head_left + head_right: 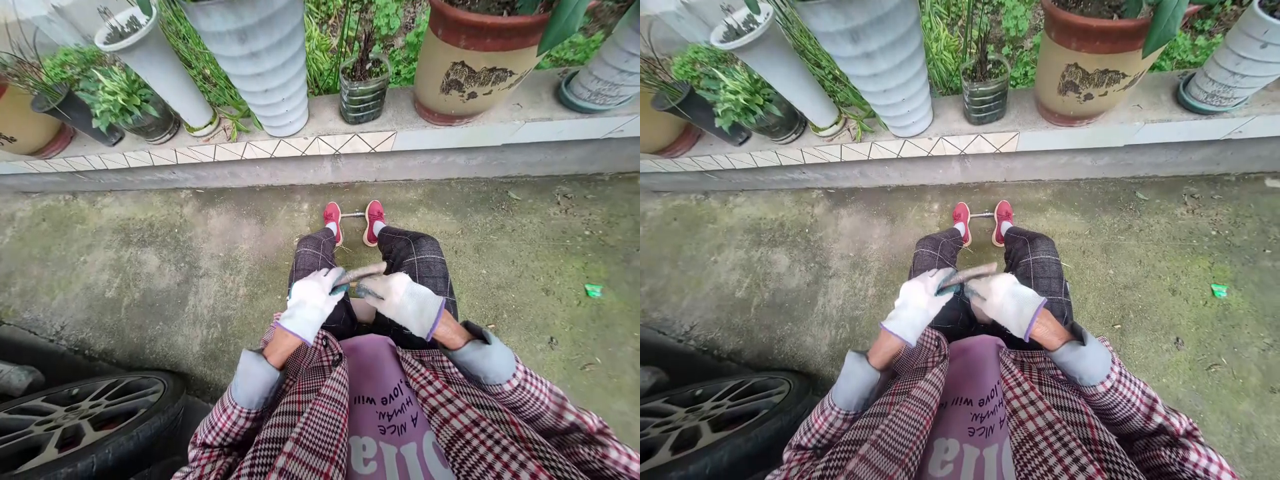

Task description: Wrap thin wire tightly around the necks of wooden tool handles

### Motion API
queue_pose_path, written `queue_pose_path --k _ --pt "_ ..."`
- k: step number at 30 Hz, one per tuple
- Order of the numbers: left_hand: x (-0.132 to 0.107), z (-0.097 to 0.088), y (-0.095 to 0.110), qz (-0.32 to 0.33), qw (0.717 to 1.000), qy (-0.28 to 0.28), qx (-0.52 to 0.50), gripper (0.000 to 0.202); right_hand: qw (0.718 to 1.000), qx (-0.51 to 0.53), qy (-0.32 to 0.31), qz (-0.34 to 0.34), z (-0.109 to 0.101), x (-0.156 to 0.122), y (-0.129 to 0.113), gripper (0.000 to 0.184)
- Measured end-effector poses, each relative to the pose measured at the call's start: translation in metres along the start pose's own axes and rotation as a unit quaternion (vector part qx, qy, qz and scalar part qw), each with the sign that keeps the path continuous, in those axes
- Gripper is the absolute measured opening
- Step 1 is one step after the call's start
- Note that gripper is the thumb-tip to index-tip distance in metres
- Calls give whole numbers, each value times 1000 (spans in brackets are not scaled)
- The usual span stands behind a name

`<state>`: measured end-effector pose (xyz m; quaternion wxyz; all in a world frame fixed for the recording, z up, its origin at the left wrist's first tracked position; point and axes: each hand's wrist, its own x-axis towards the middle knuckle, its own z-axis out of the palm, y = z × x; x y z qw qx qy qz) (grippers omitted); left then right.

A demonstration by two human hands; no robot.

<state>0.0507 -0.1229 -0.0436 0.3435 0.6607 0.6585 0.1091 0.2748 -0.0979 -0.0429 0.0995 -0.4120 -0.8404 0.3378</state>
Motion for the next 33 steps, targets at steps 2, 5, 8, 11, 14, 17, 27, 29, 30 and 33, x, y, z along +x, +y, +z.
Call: queue_pose_path --k 2,5,8,11,14,17,27,29,30,33 --pt "1 -3 1 -29 979 35 -198 26 1000 18 6 18 3 0 0 18" --pt "-1 -8 4 -64 891 48 -446 19 984 154 63 64 15 -2 -2 25" --pt "-7 -12 6 -74 852 65 -514 33 945 289 120 88 25 -2 -5 26" --pt "-14 -13 9 -77 829 81 -547 43 916 353 156 111 28 -3 -10 29" --pt "-23 -13 9 -50 815 76 -573 41 901 373 184 119 27 -7 -15 24" --pt "-31 -12 6 -25 814 71 -576 36 914 341 206 83 22 -14 -22 17" --pt "-46 -3 -7 52 776 14 -628 41 944 202 258 28 2 -39 -52 14" --pt "-48 -1 -7 52 761 22 -646 45 945 186 266 31 3 -44 -55 14" --pt "-50 0 -7 50 757 31 -650 47 945 184 267 32 4 -46 -56 14" --pt "-53 3 -8 42 769 54 -635 54 944 194 264 32 5 -52 -57 15"
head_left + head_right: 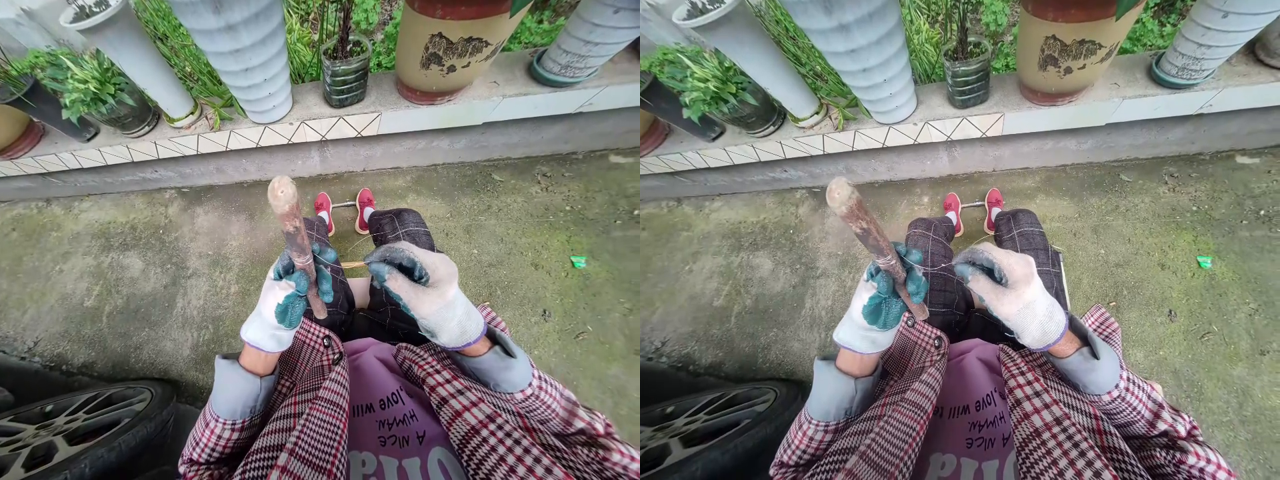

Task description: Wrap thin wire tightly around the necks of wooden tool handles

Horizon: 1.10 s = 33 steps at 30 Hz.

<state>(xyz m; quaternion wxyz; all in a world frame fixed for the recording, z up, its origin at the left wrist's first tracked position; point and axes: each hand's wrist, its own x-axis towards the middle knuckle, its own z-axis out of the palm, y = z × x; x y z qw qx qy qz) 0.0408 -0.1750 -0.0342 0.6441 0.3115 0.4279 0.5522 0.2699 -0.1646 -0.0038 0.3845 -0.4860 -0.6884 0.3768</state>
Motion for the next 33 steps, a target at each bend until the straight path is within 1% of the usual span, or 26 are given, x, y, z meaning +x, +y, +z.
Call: queue_pose_path --k 4,6,8,10,12,14,17,20,22,26,31,33 --pt "-4 0 -1 18 999 -2 51 53 1000 -1 -4 -1 -2 -4 0 16" --pt "-6 0 0 22 998 -9 63 54 1000 -14 -9 -18 -3 -5 0 16" --pt "-9 1 2 11 998 -22 64 57 998 -33 -16 -46 -2 -6 -1 17" --pt "-11 4 5 0 998 -31 51 58 996 -54 -23 -73 -2 -7 -3 17" --pt "-14 8 9 -6 999 -29 23 55 992 -79 -21 -95 -1 -9 -5 18" --pt "-16 13 11 -7 1000 -25 -12 52 988 -100 0 -120 0 -12 -6 18" --pt "-17 19 11 -9 997 -36 -67 48 980 -117 39 -157 1 -15 -5 17" --pt "-19 20 8 -13 994 -39 -101 40 974 -125 56 -180 2 -18 -3 17" --pt "-19 19 6 -13 994 -32 -100 37 971 -131 60 -189 3 -18 -1 17" --pt "-19 16 2 -6 996 -26 -87 43 968 -130 60 -208 4 -16 -1 17" --pt "-16 13 -2 -18 996 -2 -87 37 961 -156 44 -222 5 -11 0 9" --pt "-15 15 -2 -20 996 3 -83 38 959 -169 38 -224 8 -10 2 10"
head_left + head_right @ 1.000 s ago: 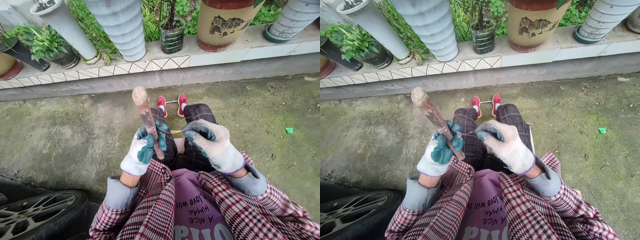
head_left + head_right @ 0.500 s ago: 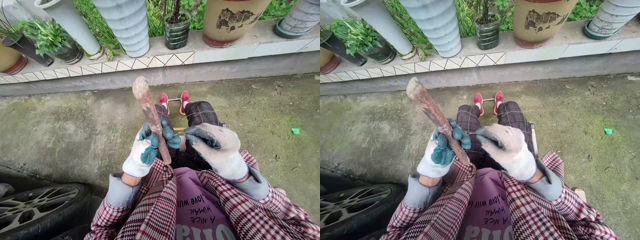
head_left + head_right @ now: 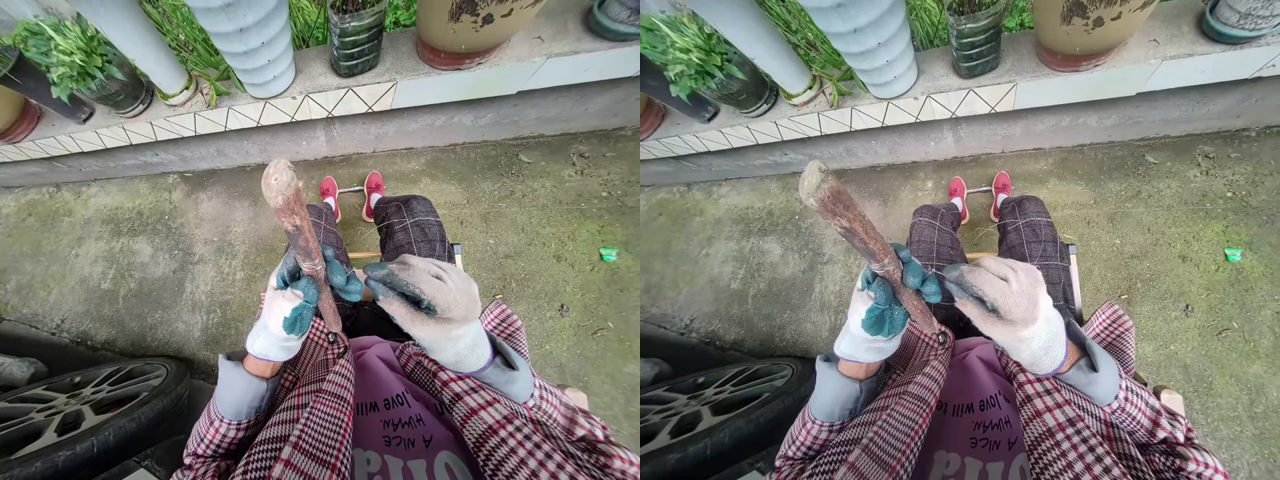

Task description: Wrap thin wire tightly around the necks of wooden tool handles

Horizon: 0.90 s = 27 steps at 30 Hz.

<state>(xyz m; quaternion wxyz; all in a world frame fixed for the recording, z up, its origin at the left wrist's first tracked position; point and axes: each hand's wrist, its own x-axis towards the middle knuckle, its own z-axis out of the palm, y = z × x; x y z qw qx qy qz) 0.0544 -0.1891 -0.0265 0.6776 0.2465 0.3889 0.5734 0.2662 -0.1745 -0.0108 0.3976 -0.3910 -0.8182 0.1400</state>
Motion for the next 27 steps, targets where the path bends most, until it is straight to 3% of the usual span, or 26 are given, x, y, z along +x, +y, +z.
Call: queue_pose_path --k 10,17,27 --pt "6 3 6 -6 1000 -17 15 34 1000 14 -7 10 4 6 7 10" --pt "12 -2 13 47 998 34 37 30 1000 -17 4 8 1 12 14 15" --pt "27 4 13 -13 996 87 5 26 998 -49 -27 -32 7 20 15 13"
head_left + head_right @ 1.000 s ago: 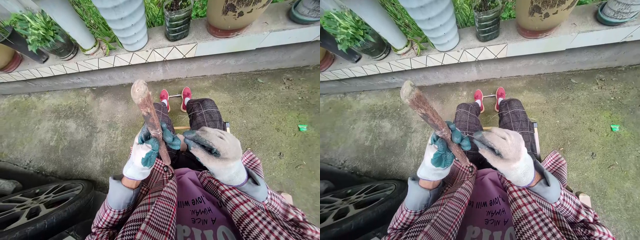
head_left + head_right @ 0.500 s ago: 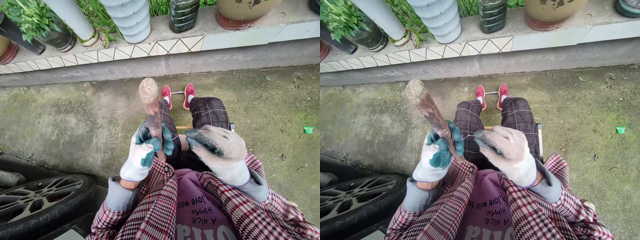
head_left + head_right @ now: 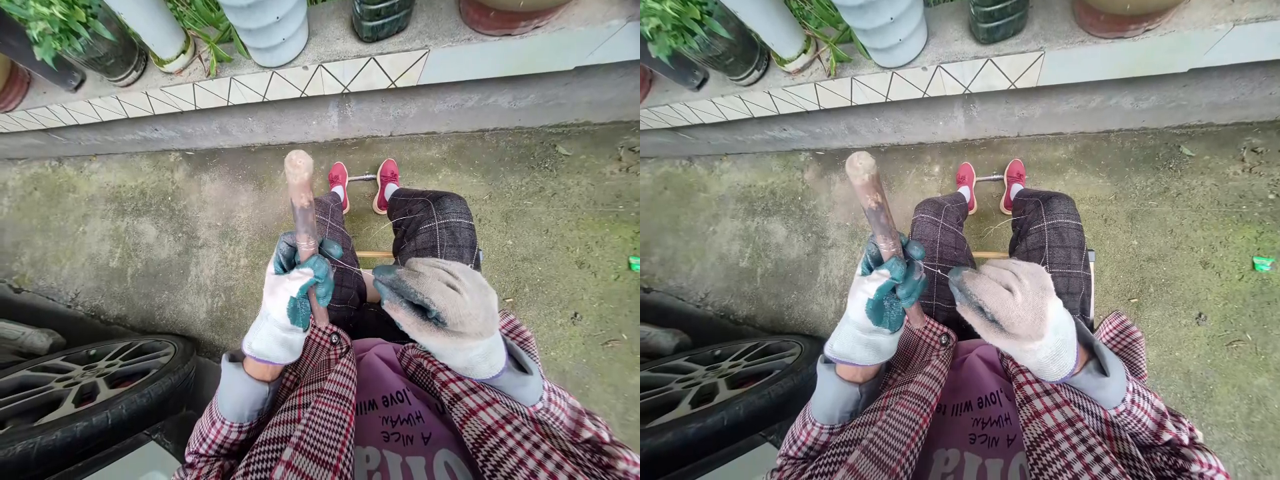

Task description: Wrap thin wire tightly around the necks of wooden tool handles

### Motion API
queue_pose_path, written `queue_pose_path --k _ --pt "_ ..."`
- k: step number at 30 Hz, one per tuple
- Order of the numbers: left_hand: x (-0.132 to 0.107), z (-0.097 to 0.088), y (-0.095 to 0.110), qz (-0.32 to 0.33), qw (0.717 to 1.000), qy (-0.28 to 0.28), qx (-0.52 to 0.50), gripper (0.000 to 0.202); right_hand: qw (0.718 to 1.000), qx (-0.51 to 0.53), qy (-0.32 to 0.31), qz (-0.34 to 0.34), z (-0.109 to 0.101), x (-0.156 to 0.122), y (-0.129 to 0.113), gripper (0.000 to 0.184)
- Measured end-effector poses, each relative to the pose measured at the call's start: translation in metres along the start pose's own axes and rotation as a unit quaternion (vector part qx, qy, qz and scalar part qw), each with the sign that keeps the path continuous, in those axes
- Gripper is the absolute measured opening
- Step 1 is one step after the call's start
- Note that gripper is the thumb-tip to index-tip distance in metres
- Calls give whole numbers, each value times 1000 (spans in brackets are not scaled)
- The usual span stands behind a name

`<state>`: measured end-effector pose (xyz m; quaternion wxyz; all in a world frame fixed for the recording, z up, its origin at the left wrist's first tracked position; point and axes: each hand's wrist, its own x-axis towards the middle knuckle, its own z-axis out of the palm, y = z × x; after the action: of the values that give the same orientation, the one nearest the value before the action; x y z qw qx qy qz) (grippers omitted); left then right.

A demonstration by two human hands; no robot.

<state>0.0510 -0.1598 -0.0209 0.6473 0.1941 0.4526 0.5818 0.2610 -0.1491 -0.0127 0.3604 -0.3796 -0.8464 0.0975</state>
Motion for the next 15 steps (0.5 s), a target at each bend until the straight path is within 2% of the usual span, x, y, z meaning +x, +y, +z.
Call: queue_pose_path --k 7,11,15 --pt "5 18 8 -50 998 -3 32 35 999 37 -10 8 0 -3 7 12" --pt "2 14 5 -15 992 18 128 29 999 44 -11 31 -3 -4 10 12" --pt "-3 10 8 8 964 9 265 22 998 44 5 47 -7 -3 12 10"
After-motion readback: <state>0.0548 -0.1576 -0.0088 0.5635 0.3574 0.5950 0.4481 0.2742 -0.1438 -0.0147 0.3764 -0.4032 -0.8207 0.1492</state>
